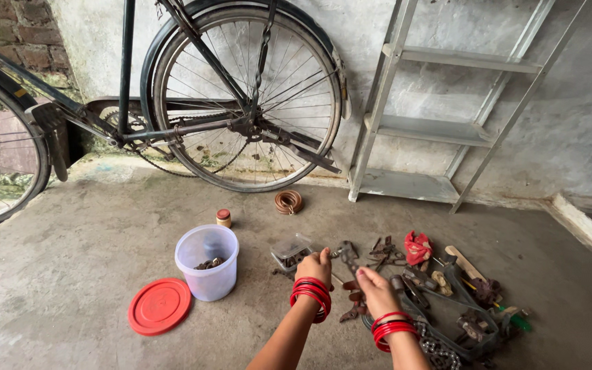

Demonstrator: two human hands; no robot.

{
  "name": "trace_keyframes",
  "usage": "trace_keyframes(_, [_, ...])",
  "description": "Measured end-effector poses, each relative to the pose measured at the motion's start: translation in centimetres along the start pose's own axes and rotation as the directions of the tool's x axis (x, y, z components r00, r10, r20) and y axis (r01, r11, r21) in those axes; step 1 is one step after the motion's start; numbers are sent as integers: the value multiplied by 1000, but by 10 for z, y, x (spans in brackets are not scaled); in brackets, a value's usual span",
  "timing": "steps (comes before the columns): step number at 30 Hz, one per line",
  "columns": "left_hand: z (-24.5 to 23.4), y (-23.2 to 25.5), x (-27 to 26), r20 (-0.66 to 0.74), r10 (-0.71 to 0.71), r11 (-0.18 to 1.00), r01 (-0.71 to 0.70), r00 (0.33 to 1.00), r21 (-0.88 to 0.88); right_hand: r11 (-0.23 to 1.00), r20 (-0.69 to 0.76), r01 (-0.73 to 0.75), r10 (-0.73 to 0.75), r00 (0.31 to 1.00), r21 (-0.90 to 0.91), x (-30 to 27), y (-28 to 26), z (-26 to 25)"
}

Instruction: The person picks up various metal parts and tools from a collection on the floor and places them into a bucket and a clear plastic box.

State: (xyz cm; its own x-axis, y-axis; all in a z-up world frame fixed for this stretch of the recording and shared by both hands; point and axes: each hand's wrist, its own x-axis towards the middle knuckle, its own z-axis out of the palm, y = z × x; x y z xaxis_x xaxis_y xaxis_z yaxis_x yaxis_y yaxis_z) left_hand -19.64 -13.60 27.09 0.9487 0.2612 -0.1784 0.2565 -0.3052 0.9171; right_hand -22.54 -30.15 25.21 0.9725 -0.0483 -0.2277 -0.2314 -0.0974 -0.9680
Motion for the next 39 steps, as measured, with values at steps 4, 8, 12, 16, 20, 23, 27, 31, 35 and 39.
trace_keyframes(4, [-2, -2, -4, -31, 21, 997, -19, 999, 74, 998, -33, -52, 51, 998, -26, -8, -12, -5])
trace_keyframes(8, [2, -3, -3, -51, 23, 998, -20, 998, 65, 1000, 11, 0, 0, 1000, -9, -9, -10, 1])
trace_keyframes(12, [10, -11, 3, -55, 73, 989, -66, 996, 129, 1000, -25, 3, -3, 1000, -4, -5, -5, 1])
trace_keyframes(16, [15, -17, 8, -151, 240, 947, -197, 959, 253, 999, -63, 11, -13, 998, -45, -8, -8, 0])
trace_keyframes(20, [1, 4, -13, -22, 106, 982, -101, 994, 161, 995, -84, 20, -28, 996, -93, -9, -11, -1])
trace_keyframes(23, [-9, 21, -25, 7, 62, 991, -63, 998, 116, 990, -39, 113, -116, 992, -87, -5, -5, 0])
trace_keyframes(27, [-13, 24, -26, -19, 66, 987, -62, 998, 149, 980, -29, 146, -152, 988, -136, -5, -1, 2])
trace_keyframes(31, [-11, 23, -24, -72, 161, 946, -133, 984, 295, 980, -42, 152, -158, 987, -125, -8, -5, 6])
trace_keyframes(35, [-14, 25, -29, -50, 174, 925, -145, 984, 351, 978, -63, 117, -129, 990, -171, -17, -15, 10])
trace_keyframes(39, [-13, 28, -30, -19, 218, 886, -190, 976, 424, 892, -68, 222, -269, 961, -394, -19, -16, 14])
